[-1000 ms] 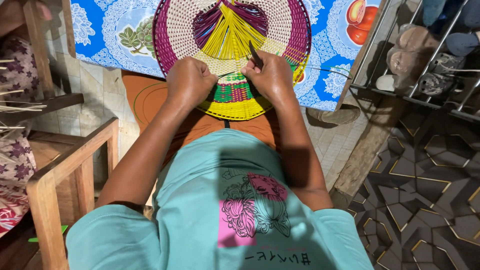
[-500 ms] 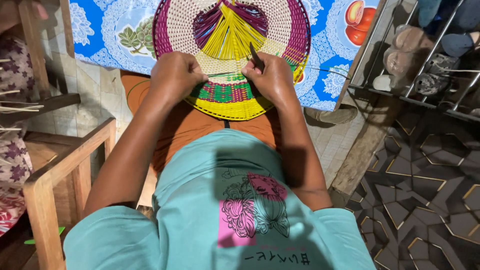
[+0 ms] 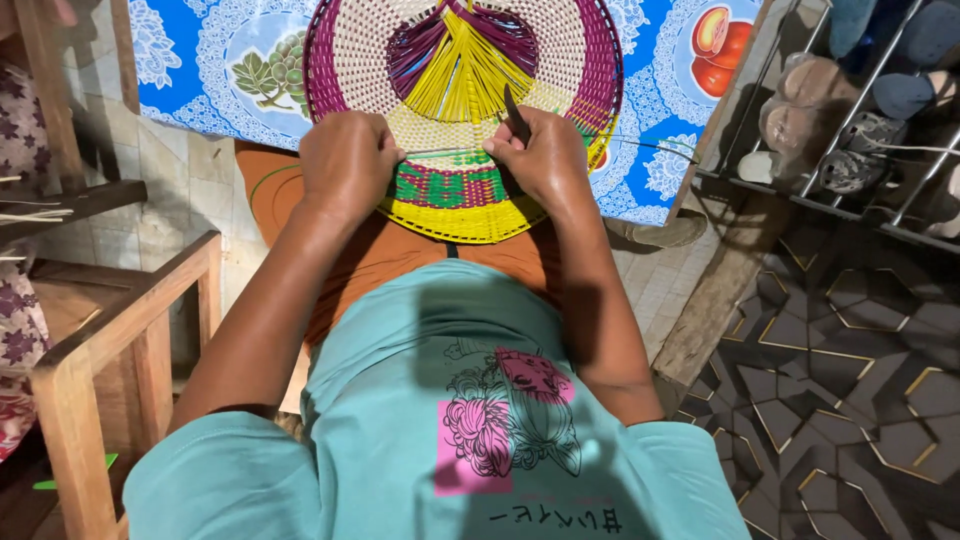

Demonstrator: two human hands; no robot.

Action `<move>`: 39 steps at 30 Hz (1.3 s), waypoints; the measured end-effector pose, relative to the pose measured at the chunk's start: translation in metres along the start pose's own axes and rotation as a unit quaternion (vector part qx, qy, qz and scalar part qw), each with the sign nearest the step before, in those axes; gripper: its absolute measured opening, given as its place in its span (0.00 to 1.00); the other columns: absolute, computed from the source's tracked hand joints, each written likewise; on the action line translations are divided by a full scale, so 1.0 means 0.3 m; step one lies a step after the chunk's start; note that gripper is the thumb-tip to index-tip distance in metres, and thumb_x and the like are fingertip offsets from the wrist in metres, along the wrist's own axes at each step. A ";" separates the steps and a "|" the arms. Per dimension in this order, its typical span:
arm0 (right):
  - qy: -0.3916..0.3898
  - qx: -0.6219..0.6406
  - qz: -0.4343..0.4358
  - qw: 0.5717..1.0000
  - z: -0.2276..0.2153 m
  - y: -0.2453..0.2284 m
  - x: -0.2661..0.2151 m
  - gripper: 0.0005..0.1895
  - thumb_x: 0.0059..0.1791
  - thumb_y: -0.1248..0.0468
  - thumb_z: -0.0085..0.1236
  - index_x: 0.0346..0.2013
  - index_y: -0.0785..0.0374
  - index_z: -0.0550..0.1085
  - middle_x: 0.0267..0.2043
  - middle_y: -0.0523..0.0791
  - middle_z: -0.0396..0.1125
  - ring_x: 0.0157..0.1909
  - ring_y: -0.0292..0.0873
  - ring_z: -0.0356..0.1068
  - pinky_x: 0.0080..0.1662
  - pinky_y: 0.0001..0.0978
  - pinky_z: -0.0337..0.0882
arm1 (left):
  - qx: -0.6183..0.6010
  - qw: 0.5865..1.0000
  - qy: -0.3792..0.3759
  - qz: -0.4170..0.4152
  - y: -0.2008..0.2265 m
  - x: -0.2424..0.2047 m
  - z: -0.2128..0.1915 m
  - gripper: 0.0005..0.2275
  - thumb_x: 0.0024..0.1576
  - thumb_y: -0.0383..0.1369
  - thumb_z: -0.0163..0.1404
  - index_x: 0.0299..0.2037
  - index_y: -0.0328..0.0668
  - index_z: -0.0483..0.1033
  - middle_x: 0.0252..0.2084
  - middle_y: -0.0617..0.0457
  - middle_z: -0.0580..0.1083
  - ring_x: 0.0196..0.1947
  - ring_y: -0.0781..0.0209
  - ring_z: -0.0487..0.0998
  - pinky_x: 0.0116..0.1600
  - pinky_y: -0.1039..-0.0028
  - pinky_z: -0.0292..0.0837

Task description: Weaving colored fibers into a decorative hand fan using a small tool

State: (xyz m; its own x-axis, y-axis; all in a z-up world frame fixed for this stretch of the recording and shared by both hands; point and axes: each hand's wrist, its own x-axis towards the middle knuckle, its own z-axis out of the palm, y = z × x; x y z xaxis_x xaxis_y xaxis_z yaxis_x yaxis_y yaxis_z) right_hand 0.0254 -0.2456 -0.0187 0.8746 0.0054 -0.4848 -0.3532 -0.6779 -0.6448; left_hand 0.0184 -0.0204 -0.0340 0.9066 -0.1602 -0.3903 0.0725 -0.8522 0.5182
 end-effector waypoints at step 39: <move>-0.020 -0.005 0.005 1.000 0.002 0.006 0.005 0.05 0.35 0.60 0.60 0.22 0.53 0.73 0.15 0.37 0.59 0.21 0.38 0.63 0.28 0.27 0.62 | 0.222 0.881 0.214 0.359 -0.032 -0.028 0.082 0.06 0.46 0.24 0.49 0.21 0.39 0.64 0.21 0.50 0.60 0.25 0.53 0.65 0.30 0.70 0.59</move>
